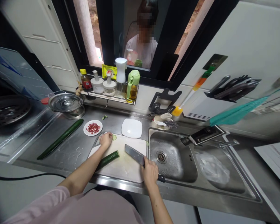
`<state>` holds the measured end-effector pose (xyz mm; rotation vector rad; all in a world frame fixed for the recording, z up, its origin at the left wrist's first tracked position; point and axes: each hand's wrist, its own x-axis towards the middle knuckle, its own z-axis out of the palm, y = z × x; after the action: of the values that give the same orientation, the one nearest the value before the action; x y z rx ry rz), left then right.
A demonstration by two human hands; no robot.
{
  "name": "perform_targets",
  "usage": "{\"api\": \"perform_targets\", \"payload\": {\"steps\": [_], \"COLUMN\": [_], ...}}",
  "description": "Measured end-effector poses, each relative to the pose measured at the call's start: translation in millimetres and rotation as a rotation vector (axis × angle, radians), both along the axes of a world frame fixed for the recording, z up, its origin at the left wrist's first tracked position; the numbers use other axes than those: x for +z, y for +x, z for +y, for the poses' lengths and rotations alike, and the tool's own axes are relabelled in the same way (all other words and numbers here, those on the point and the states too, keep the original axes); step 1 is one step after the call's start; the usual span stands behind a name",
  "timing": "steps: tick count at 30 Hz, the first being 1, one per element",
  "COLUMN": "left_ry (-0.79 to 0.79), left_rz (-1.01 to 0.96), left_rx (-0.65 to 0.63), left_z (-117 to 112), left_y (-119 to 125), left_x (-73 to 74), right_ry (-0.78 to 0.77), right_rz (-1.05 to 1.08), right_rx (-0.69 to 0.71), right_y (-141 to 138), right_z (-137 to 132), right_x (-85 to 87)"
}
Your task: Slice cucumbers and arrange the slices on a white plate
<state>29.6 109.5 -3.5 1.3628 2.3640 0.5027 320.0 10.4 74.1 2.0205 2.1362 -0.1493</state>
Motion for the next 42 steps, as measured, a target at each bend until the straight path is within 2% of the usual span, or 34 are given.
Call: {"api": "perform_targets", "payload": {"steps": [9,12,14,18,20,21,23,26,30,32,35,39,42], "left_ry": [0.016,0.054,0.178,0.656,0.806,0.823,0.77,0.58,0.421,0.395,0.398,0.418,0.396], "left_rz": [0.002,-0.044,-0.145,-0.465,-0.557,-0.578,-0.597,-0.555,-0.334,-0.198,-0.078,-0.059,-0.069], "left_rx": [-0.024,0.012,0.104,0.392,0.457,0.451,0.385,0.201,-0.08,-0.223,-0.376,-0.497,-0.538], "left_z": [0,-2,-3,-13,-26,-36,-60,-100,-135,-139,-134,-122,-120], "left_y": [0,0,-3,-13,-17,-17,-13,1,16,19,18,17,17], "left_x": [0.3,3.4,6.9,17.3,22.3,24.0,25.4,22.2,14.6,11.9,8.2,0.6,-5.3], "right_ry": [0.018,0.036,0.067,0.24,0.356,0.4,0.434,0.377,0.256,0.2,0.071,-0.142,-0.23], "right_rz": [0.013,0.053,0.142,0.511,0.711,0.796,0.927,1.031,1.003,0.935,0.748,0.427,0.302], "right_rx": [-0.013,-0.037,-0.088,-0.265,-0.351,-0.391,-0.453,-0.474,-0.408,-0.347,-0.215,-0.082,-0.01], "right_y": [1,1,1,1,-2,-4,-9,-17,-26,-31,-41,-57,-67], "right_z": [-2,-4,-6,-9,-8,-7,-4,-2,-3,-4,-5,-5,-8], "right_x": [-1.7,-3.1,-6.9,-18.6,-23.2,-24.8,-27.1,-30.0,-29.6,-24.2,-9.5,11.8,20.6]}}
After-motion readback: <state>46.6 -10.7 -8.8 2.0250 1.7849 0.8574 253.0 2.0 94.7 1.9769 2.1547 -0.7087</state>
